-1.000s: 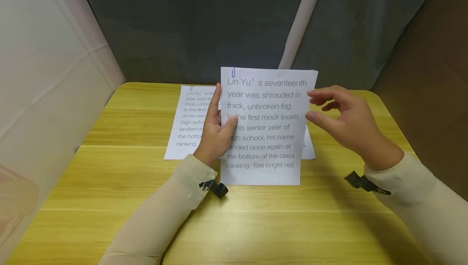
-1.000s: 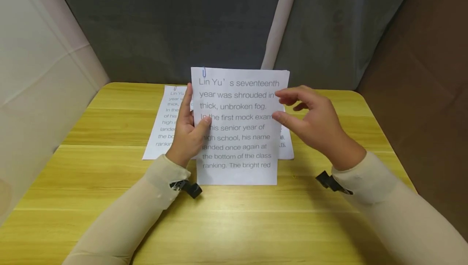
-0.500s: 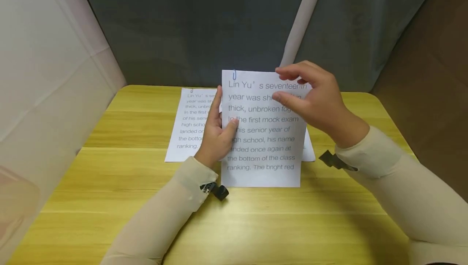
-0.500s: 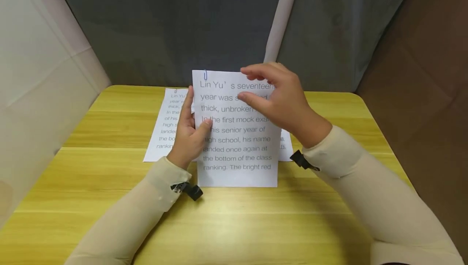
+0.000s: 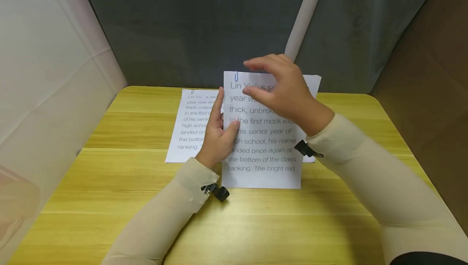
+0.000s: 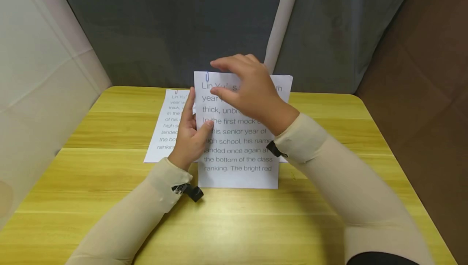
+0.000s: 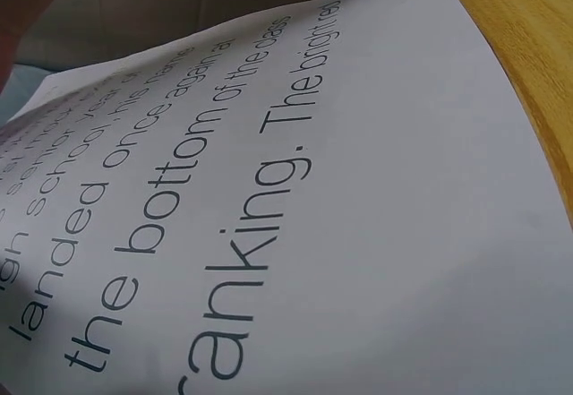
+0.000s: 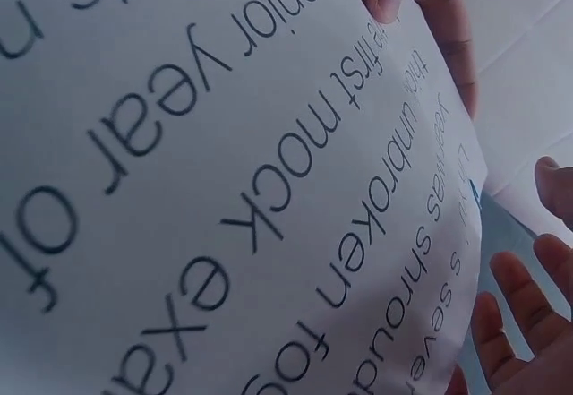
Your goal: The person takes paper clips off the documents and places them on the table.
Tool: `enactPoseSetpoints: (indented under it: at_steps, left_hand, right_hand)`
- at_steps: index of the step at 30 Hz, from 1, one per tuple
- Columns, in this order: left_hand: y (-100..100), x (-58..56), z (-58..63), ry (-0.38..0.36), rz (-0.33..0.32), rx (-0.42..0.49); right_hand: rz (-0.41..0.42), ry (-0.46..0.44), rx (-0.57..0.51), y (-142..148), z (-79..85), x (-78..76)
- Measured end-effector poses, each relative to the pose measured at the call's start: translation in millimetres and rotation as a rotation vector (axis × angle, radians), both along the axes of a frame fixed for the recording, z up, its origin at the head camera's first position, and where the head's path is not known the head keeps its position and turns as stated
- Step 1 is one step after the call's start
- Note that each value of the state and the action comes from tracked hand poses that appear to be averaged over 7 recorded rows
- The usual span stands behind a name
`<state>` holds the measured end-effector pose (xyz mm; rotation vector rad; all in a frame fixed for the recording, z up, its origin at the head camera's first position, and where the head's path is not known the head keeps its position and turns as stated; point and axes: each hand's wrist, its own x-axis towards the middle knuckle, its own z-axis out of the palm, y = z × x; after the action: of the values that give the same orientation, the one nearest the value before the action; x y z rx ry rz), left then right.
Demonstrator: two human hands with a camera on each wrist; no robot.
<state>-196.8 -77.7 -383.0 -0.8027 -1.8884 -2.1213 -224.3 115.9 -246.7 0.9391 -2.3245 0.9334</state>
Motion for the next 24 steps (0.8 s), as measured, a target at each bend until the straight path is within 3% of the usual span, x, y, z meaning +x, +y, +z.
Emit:
enactPoseSetpoints:
  at_steps: [5, 9, 13, 24]
  left_hand:
    - [1.4, -1.4, -1.4, 0.025, 0.006, 0.004]
    - [2.9, -1.9, -2.3, 0.038, -0.004, 0.011]
    - [4.2, -1.5, -2.1, 0.037, -0.004, 0.011]
    - [7.6, -1.0, -2.3, 0.014, 0.007, 0.007]
  right_hand:
    - [-0.051, 0.008, 0.085, -10.5, 4.0, -4.7]
    - [-0.085, -0.036, 0.116, -15.5, 4.7, -6.1]
    - [-0.101, -0.09, 0.114, -18.1, 3.6, -7.6]
    - [-0.101, -0.127, 0.06, -19.8, 0.0, -11.9]
